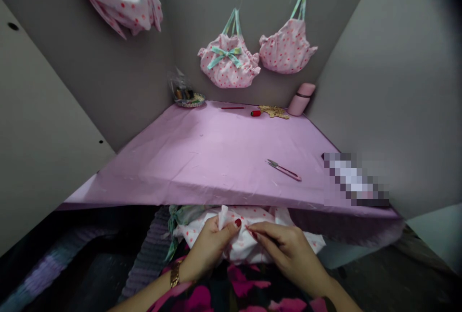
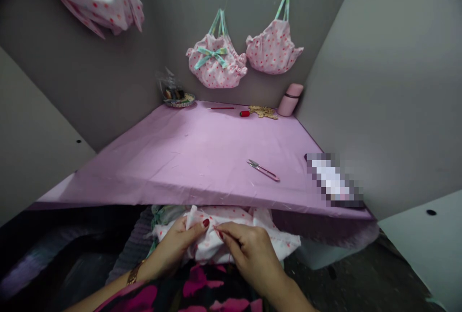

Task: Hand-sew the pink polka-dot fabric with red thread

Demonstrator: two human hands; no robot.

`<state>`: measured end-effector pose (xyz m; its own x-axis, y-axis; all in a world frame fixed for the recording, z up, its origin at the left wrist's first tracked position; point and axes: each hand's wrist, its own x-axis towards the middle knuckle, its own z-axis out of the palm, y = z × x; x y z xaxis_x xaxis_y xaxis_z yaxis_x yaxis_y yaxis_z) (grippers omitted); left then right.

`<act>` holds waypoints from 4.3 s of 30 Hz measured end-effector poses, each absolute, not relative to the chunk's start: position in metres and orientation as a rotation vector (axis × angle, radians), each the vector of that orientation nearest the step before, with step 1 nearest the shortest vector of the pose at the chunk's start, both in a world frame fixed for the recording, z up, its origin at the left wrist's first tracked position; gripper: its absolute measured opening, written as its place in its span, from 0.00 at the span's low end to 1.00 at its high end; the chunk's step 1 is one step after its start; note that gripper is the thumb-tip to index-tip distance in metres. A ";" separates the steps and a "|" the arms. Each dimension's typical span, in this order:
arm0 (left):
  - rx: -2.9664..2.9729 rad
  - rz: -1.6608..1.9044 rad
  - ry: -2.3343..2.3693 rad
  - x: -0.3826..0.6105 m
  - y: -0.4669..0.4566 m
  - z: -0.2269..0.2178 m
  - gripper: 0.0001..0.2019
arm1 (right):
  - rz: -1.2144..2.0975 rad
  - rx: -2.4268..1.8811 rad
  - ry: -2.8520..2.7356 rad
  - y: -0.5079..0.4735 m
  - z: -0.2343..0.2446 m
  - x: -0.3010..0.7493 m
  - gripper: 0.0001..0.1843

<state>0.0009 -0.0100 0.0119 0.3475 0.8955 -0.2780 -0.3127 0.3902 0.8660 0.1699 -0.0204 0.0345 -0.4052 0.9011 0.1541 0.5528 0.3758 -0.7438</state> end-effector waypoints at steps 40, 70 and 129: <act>0.853 0.925 0.859 0.001 -0.008 0.013 0.13 | 0.964 -1.274 -2.081 -0.022 0.042 0.173 0.09; 0.862 0.889 0.818 -0.001 -0.009 0.010 0.12 | 1.456 -1.300 -1.721 -0.020 0.021 0.171 0.22; 0.892 0.792 0.809 0.000 -0.009 0.005 0.13 | 1.678 -1.170 -1.367 -0.015 0.001 0.170 0.16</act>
